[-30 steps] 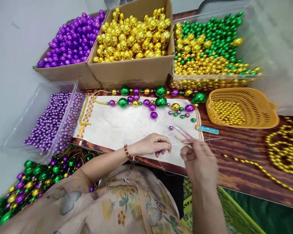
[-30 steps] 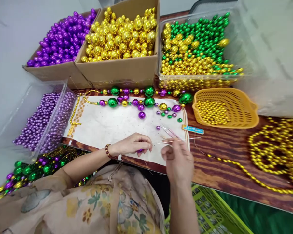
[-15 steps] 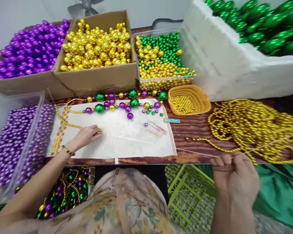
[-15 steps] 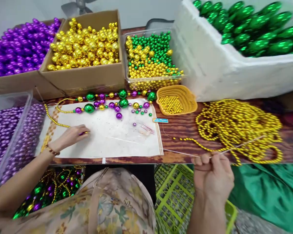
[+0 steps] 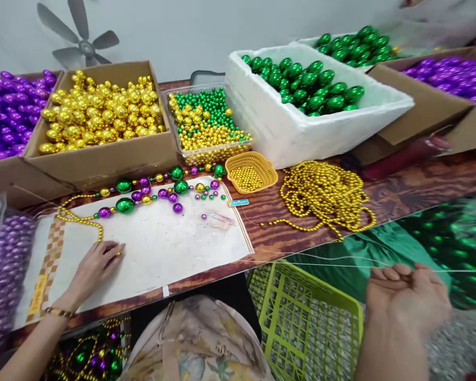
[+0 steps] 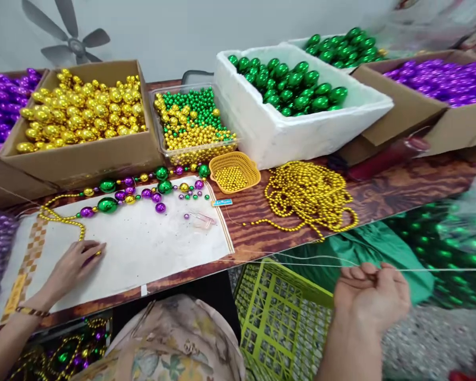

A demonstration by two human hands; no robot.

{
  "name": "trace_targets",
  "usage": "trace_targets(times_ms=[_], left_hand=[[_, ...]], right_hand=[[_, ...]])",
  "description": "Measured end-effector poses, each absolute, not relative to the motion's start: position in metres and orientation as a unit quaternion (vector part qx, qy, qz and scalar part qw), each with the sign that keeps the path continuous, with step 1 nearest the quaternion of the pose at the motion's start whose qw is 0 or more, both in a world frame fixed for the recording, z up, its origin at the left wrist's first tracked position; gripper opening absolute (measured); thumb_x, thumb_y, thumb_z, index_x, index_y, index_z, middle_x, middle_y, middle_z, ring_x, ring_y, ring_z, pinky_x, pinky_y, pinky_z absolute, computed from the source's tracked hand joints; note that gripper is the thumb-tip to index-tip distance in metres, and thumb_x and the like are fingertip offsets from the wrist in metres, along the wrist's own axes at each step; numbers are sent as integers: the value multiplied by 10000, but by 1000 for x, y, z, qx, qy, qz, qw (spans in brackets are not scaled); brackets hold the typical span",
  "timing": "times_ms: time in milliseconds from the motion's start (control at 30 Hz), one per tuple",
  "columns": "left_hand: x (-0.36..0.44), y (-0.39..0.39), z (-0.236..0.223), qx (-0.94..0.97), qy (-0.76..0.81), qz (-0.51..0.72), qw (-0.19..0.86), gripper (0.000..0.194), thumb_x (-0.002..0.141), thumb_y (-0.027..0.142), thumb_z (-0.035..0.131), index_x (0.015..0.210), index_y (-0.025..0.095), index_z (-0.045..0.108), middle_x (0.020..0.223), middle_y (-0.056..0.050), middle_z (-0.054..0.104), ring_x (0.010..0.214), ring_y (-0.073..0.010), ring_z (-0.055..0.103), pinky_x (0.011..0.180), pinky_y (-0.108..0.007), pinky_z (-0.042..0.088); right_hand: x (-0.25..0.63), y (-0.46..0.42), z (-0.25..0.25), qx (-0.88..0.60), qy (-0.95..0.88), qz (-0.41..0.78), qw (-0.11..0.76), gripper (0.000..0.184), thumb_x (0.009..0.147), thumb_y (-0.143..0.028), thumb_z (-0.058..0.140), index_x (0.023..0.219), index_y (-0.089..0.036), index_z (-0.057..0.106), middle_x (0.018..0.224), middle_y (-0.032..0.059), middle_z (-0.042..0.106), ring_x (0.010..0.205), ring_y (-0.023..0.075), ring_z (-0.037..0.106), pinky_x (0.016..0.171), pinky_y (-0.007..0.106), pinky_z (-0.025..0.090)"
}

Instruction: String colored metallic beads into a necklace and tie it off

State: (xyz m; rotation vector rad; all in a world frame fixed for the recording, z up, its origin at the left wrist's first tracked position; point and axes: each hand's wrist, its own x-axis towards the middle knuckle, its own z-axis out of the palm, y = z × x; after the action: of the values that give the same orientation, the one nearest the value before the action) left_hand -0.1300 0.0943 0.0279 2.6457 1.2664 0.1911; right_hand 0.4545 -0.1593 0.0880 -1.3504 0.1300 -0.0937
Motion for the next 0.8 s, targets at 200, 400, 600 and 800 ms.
trace_targets(times_ms=[200, 400, 600, 800], left_hand=[[-121, 96, 38, 902, 429, -2, 39, 415, 944, 457, 470, 1208, 231, 696, 1172, -142, 693, 1046, -329, 662, 861, -463, 540], [-82, 104, 53, 905, 410, 104, 47, 481, 952, 540, 475, 1298, 239, 620, 1113, -115, 697, 1001, -320, 681, 846, -453, 548], [40, 130, 88, 927, 302, 193, 108, 399, 958, 463, 547, 1318, 300, 601, 1226, -83, 675, 1105, -285, 657, 931, -415, 549], [259, 177, 147, 956, 117, 250, 99, 407, 987, 386, 534, 1343, 190, 554, 1288, -133, 625, 1204, -261, 574, 1047, -448, 475]], right_hand=[[402, -133, 75, -725, -324, 198, 575, 200, 842, -432, 651, 866, -235, 670, 643, -13, 624, 508, 157, 562, 520, 300, 447], [366, -81, 43, -719, -653, 219, 95, 215, 937, -133, 500, 1016, -192, 691, 1031, 89, 742, 900, 207, 710, 676, 254, 471], [383, -61, 57, -702, -694, 161, -3, 188, 1000, -242, 516, 1070, -229, 690, 1077, 67, 714, 801, 181, 710, 596, 237, 417], [517, -35, 114, -759, -617, -27, 205, 235, 1012, -274, 482, 1088, -230, 700, 1090, 55, 733, 914, 200, 701, 706, 268, 473]])
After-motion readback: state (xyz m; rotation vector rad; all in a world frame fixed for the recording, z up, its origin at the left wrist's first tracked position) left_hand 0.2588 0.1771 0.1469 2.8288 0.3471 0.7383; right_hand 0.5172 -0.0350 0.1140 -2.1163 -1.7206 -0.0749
